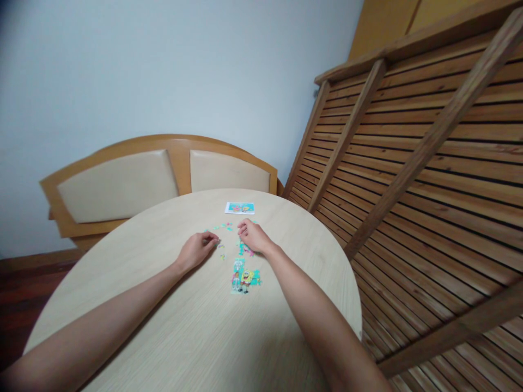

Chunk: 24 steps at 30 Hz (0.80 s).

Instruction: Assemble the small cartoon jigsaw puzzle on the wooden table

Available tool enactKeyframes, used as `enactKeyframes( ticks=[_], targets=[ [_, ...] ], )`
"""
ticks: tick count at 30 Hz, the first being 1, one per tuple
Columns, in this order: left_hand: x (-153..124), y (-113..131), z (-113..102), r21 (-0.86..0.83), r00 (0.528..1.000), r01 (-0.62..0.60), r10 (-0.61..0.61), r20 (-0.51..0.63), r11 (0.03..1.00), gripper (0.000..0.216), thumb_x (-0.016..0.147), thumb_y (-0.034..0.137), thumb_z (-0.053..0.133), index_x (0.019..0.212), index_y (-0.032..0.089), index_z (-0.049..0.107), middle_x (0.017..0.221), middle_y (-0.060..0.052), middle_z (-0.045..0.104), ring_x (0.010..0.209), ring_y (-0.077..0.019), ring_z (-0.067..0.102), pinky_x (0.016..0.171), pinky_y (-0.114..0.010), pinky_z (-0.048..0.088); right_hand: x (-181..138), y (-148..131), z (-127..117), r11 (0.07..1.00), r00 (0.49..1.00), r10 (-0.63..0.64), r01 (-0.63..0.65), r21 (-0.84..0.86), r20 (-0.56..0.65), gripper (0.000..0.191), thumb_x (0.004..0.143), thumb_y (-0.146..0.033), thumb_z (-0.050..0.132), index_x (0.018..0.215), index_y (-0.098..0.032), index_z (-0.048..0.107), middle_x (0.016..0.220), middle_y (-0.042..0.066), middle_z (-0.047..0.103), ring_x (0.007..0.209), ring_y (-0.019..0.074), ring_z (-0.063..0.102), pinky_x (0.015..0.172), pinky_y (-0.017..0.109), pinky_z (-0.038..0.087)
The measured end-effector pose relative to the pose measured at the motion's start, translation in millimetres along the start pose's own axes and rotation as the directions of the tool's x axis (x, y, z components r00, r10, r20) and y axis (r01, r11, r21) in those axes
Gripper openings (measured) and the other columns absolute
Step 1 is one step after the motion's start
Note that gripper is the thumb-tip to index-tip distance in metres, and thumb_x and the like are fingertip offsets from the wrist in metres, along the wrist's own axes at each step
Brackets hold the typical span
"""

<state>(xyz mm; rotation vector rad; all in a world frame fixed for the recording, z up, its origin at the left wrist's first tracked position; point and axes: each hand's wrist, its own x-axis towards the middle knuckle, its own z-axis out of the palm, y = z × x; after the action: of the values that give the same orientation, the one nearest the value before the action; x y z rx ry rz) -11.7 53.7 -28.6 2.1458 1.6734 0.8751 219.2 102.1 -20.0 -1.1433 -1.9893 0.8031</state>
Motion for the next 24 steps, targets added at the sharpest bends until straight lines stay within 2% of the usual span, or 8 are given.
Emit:
enactKeyframes(
  ticks=[3,6,9,11,15,19,22,24],
  targets=[
    [4,-10,-3,0.152,0.999,-0.041,0.044,-0.022,0.988,0.026,0.093,0.031,0.051,0.1,0.021,0.074,0.106,-0.008,0.073,0.102,-0.0261,0.066,0.092,-0.036,0.049,-7,13,-21,0.994,0.994,0.074,-0.079,-0.075,-0.076,0.032,0.079,-0.004,0.055,0.11,-0.016,0.056,0.092,0.003,0.067,0.073,0.0109,0.062,0.07,0.023,0.05],
    [4,-14,-2,0.266,0.996,-0.06,0.074,-0.042,0.962,0.034,0.095,0.034,0.05,0.118,0.018,0.068,0.132,-0.013,0.063,0.125,-0.0288,0.055,0.107,-0.04,0.042,-17,26,-38,0.979,0.987,0.107,-0.125,-0.16,-0.121,0.034,0.081,-0.006,0.055,0.113,-0.015,0.058,0.093,0.005,0.069,0.078,0.0131,0.064,0.073,0.024,0.051],
    [2,-12,2,0.34,0.995,-0.093,0.08,0.051,0.936,0.041,0.099,0.037,0.043,0.132,0.018,0.058,0.147,-0.014,0.05,0.137,-0.0298,0.045,0.113,-0.046,0.036,-27,35,-49,0.953,0.98,0.122,-0.159,-0.257,-0.155,0.035,0.082,-0.008,0.057,0.117,-0.012,0.06,0.1,0.009,0.071,0.086,0.0165,0.067,0.081,0.028,0.052],
    [0,-9,3,0.365,0.99,-0.109,0.067,0.125,0.925,0.045,0.101,0.039,0.038,0.139,0.02,0.051,0.153,-0.012,0.043,0.142,-0.0311,0.037,0.115,-0.053,0.032,-32,38,-52,0.933,0.987,0.079,-0.122,-0.339,-0.137,0.035,0.085,-0.016,0.059,0.12,-0.011,0.061,0.113,0.014,0.07,0.102,0.0209,0.066,0.094,0.034,0.05],
    [-4,-2,4,0.322,0.96,-0.195,0.114,0.254,0.926,0.051,0.103,0.043,0.028,0.147,0.022,0.043,0.159,-0.008,0.033,0.148,-0.0292,0.027,0.118,-0.055,0.026,-40,38,-49,0.894,0.999,0.002,0.016,-0.447,0.038,0.044,0.092,-0.038,0.057,0.13,-0.016,0.061,0.138,0.014,0.059,0.13,0.029,0.052,0.113,0.046,0.036],
    [-9,6,4,0.185,0.894,-0.34,0.256,0.366,0.922,0.053,0.104,0.047,0.025,0.152,0.026,0.036,0.159,-0.004,0.033,0.148,-0.0264,0.027,0.12,-0.053,0.025,-49,30,-45,0.916,0.972,-0.005,0.099,-0.39,0.235,0.052,0.096,-0.047,0.049,0.142,-0.022,0.053,0.151,0.008,0.048,0.145,0.0288,0.035,0.121,0.048,0.023],
    [-12,7,5,0.13,0.868,-0.399,0.328,0.374,0.908,0.057,0.101,0.045,0.034,0.153,0.022,0.033,0.16,-0.007,0.032,0.149,-0.0266,0.027,0.121,-0.05,0.024,-57,21,-45,0.926,0.943,0.02,0.107,-0.362,0.332,0.069,0.092,-0.059,0.051,0.151,-0.024,0.042,0.159,0.006,0.035,0.15,0.0303,0.021,0.124,0.048,0.017],
    [-12,4,7,0.113,0.873,-0.409,0.353,0.336,0.905,0.06,0.099,0.042,0.04,0.152,0.016,0.034,0.159,-0.011,0.034,0.148,-0.0263,0.028,0.121,-0.046,0.026,-61,15,-45,0.925,0.932,0.052,0.091,-0.37,0.359,0.078,0.09,-0.065,0.051,0.154,-0.024,0.035,0.162,0.006,0.028,0.152,0.0321,0.014,0.124,0.05,0.013]
  ],
)
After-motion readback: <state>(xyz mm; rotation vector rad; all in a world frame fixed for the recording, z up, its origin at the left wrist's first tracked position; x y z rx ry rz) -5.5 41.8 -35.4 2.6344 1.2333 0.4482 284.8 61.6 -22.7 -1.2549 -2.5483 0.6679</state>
